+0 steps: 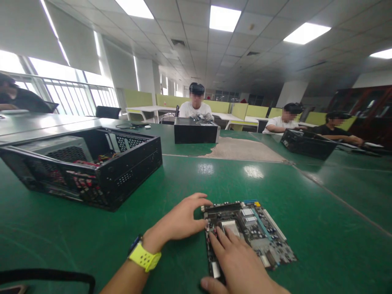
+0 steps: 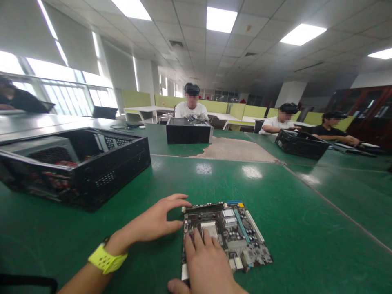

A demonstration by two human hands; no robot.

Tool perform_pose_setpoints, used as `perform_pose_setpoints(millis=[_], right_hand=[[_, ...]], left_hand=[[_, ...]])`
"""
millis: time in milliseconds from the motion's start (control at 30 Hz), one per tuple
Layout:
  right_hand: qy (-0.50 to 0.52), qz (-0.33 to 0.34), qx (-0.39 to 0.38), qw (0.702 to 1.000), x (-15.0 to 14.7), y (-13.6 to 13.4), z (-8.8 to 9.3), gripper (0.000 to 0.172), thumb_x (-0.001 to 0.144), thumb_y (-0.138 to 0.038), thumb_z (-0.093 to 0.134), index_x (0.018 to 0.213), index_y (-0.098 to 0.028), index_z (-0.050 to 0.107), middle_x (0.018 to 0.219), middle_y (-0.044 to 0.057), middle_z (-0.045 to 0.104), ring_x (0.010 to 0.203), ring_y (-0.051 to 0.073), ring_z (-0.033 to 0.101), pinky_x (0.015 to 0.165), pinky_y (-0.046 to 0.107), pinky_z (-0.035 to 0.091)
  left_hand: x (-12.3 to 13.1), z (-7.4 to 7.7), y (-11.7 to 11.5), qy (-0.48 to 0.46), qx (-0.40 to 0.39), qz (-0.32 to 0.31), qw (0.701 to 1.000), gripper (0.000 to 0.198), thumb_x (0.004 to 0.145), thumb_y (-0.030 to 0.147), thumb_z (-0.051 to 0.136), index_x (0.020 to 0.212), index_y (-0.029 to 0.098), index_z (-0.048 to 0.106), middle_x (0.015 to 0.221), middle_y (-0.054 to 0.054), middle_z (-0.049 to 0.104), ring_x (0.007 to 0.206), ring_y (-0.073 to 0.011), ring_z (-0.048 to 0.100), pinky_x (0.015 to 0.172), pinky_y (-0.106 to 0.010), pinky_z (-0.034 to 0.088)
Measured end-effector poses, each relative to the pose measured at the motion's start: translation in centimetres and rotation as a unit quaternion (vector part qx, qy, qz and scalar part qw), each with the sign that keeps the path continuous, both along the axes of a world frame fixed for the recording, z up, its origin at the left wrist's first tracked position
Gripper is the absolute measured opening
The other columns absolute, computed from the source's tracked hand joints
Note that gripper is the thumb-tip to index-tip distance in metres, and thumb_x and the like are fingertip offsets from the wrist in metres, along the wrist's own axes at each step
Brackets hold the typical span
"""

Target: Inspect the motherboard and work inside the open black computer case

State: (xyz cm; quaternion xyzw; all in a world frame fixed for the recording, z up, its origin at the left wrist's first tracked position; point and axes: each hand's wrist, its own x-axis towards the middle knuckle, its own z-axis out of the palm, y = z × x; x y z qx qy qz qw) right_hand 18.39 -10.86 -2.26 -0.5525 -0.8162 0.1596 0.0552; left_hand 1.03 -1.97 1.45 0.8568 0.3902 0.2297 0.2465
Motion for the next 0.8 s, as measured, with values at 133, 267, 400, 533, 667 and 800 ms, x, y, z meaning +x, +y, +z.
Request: perform_pose_setpoints(millis=[133, 267, 400, 533, 667, 800], right_hand=[[-0.038, -0.019, 0.0, 0.999, -0.1, 0.6, -0.5, 0.079, 0.075, -0.056, 0.058, 0.14, -0.013, 0.044, 0.147, 0.019, 0.035, 0.133, 0.045, 0.031, 0.104, 0.06, 0.029], [-0.056, -0.056, 0.045, 0.996, 2.6, 2.4, -0.5, 0.068, 0.081, -0.053, 0.052, 0.14, -0.018, 0.046, 0.146, 0.013, 0.039, 0.133, 0.04, 0.033, 0.106, 0.055, 0.03], [-0.095, -0.147, 0.075, 0.982, 10.2, 7.2, -1.6, 0.06, 0.088, -0.053, 0.042, 0.137, -0.019, 0.049, 0.142, 0.011, 0.047, 0.131, 0.036, 0.038, 0.104, 0.049, 0.035], [-0.13, -0.255, 0.081, 0.955, 19.6, 13.3, -2.8, 0.058, 0.091, -0.052, 0.035, 0.135, -0.018, 0.051, 0.141, 0.011, 0.047, 0.129, 0.029, 0.042, 0.103, 0.041, 0.036], [-0.15, -0.387, 0.075, 0.907, 26.9, 16.5, -3.1, 0.054, 0.093, -0.045, 0.029, 0.13, -0.014, 0.054, 0.134, 0.02, 0.052, 0.122, 0.035, 0.049, 0.096, 0.05, 0.039], [-0.145, -0.429, 0.06, 0.889, 30.9, 17.1, -3.5, 0.052, 0.093, -0.044, 0.029, 0.122, -0.014, 0.059, 0.125, 0.021, 0.058, 0.112, 0.033, 0.057, 0.089, 0.046, 0.044]], left_hand=[[-0.2, 0.3, 0.7, -0.072, 0.046, 0.058, 0.995, 0.023, 0.079, 0.021, 0.056, 0.1, 0.021, 0.066, 0.112, -0.006, 0.064, 0.106, -0.0206, 0.057, 0.098, -0.036, 0.043], [-0.4, 0.4, 1.2, -0.111, 0.065, 0.079, 0.988, 0.017, 0.082, 0.021, 0.054, 0.093, 0.02, 0.067, 0.101, -0.004, 0.066, 0.098, -0.0185, 0.059, 0.091, -0.033, 0.045], [-0.5, 0.2, 1.3, -0.135, 0.083, 0.105, 0.982, 0.014, 0.082, 0.021, 0.055, 0.089, 0.02, 0.066, 0.096, -0.002, 0.067, 0.092, -0.0174, 0.06, 0.086, -0.032, 0.046], [-0.5, -0.1, 1.3, -0.144, 0.133, 0.134, 0.971, 0.012, 0.083, 0.022, 0.054, 0.087, 0.02, 0.065, 0.093, -0.002, 0.067, 0.091, -0.0178, 0.06, 0.086, -0.033, 0.045], [-1.3, 0.5, 1.4, -0.104, 0.239, 0.219, 0.94, 0.015, 0.084, 0.024, 0.053, 0.094, 0.022, 0.064, 0.103, -0.004, 0.065, 0.101, -0.0217, 0.057, 0.09, -0.039, 0.043], [-3.9, 3.1, 0.9, -0.003, 0.371, 0.403, 0.837, 0.029, 0.085, 0.03, 0.052, 0.112, 0.021, 0.058, 0.122, -0.01, 0.057, 0.118, -0.0317, 0.047, 0.098, -0.052, 0.034]])
